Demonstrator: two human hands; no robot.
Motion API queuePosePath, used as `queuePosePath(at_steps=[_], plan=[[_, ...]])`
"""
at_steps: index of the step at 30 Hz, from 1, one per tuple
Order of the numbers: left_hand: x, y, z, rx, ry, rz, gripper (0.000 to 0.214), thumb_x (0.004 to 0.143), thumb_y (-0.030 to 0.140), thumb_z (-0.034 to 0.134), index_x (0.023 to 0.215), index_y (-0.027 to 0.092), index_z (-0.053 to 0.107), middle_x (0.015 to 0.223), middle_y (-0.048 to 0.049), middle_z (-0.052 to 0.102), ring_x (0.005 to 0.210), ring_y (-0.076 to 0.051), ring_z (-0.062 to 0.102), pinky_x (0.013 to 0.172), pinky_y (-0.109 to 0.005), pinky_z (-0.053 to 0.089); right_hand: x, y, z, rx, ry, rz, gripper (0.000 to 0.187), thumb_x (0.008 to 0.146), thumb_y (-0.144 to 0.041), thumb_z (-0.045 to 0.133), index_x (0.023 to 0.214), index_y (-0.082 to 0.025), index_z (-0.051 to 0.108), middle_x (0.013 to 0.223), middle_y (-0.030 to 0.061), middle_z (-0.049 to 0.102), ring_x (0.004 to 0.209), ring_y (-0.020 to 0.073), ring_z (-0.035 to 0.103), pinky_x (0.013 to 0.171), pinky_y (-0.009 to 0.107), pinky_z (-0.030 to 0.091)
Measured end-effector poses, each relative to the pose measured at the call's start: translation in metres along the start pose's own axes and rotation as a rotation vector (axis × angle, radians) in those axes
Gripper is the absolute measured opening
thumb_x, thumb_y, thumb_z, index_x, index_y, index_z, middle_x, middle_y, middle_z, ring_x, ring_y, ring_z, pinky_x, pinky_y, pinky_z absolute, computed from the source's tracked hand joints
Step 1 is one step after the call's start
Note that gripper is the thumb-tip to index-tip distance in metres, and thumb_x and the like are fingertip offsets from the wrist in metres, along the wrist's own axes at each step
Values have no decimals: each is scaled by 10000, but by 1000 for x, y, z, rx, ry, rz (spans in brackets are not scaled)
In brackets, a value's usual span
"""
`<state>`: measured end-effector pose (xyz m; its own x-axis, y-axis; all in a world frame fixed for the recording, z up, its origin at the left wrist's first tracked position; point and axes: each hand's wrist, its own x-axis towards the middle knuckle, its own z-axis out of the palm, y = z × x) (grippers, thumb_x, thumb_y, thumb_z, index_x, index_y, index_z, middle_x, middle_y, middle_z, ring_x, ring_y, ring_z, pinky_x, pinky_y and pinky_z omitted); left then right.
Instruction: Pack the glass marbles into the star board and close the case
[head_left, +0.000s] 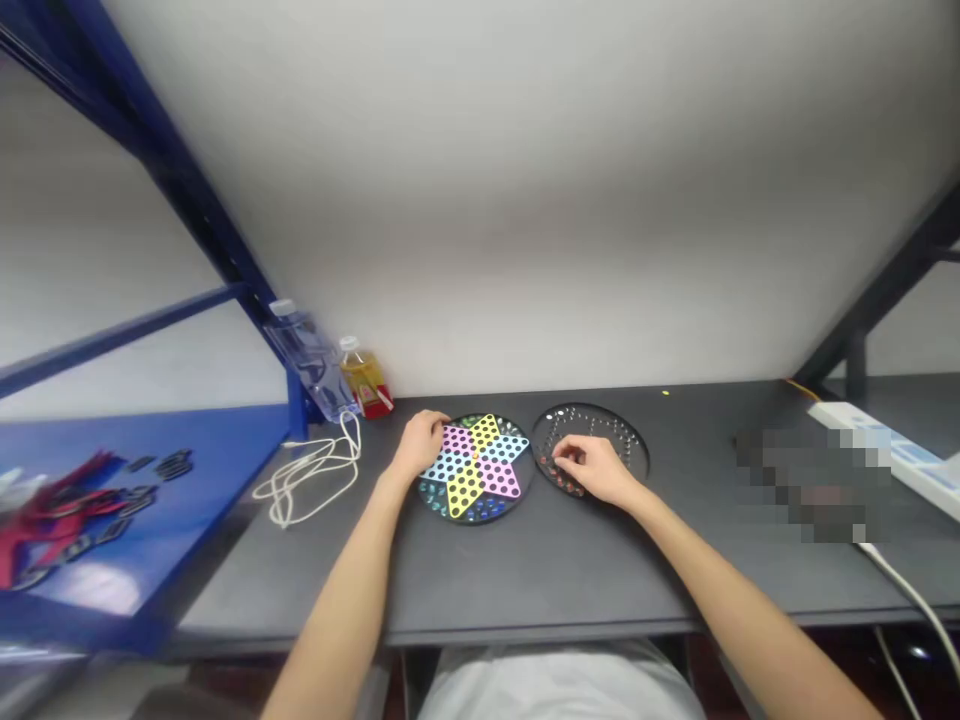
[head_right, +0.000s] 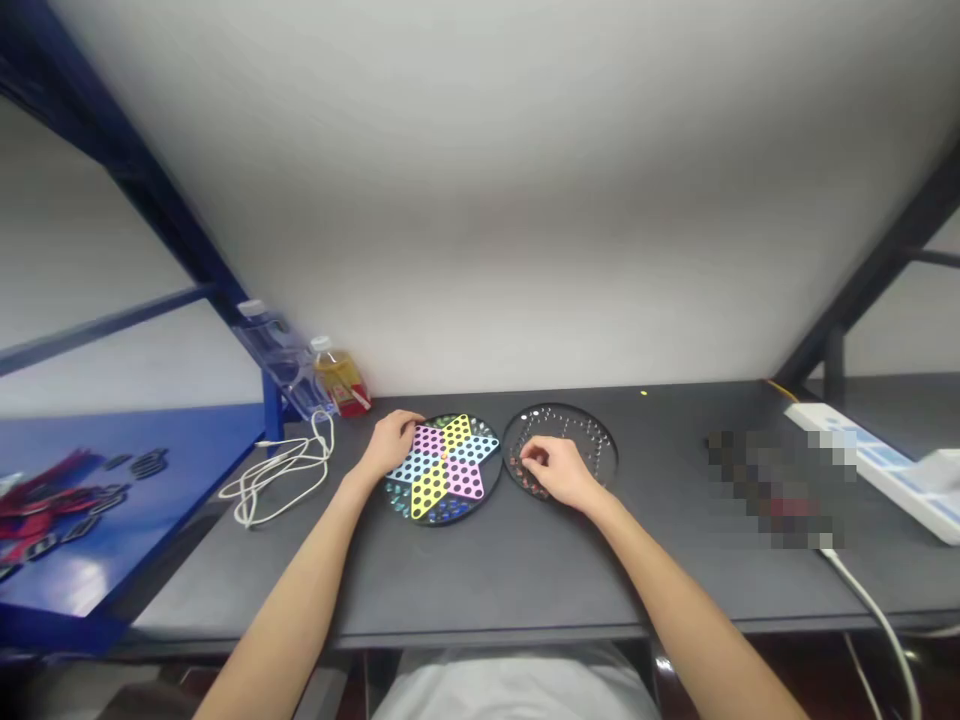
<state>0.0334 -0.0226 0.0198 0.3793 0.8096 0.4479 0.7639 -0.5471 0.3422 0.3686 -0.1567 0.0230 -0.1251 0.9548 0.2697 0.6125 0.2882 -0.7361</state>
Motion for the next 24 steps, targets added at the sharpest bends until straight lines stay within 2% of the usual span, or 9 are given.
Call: queuePosePath(at_steps=[4,7,12,14,18,24], plan=[[0,-1,1,4,4,2,316,871,169,414,977,167,711,991,-82,696,967,-219,628,932,-375,489,2,0,-1,-16,8,-34,214,861,-208,527,940,-199,725,885,42,708,732,170,623,725,295,477],[0,-3,2,-5,8,6,316,872,172,415,977,172,713,988,-80,696,957,-216,629,930,-373,491,4,1,1,-32,-37,-104,280,878,-158,490,1021,-206,726,985,63,689,834,176,629,802,308,482],[1,-3,2,-10,2,9,316,871,176,417,975,166,716,995,-88,699,959,-222,629,932,-383,489,3,1,4,-46,-71,-140,321,880,-112,468,1036,-217,728,1002,71,660,910,186,622,854,327,487],[1,-3,1,-12,5,13,318,871,176,414,976,165,714,995,-87,699,961,-221,630,932,-382,489,2,0,4,-3,-83,-122,304,885,-120,459,977,-208,735,988,71,655,853,174,628,806,316,507],[1,-2,0,-10,8,16,317,867,172,413,970,168,712,987,-84,700,958,-222,630,935,-382,485,1,-5,1,109,-134,-49,294,885,-145,438,911,-195,727,979,72,648,677,136,608,601,268,509],[1,0,-1,-6,6,11,317,872,178,412,976,172,712,995,-82,698,965,-220,631,931,-374,487,2,-4,-22,-22,-107,-74,336,738,-50,489,922,-197,727,905,37,684,714,146,582,669,272,465]])
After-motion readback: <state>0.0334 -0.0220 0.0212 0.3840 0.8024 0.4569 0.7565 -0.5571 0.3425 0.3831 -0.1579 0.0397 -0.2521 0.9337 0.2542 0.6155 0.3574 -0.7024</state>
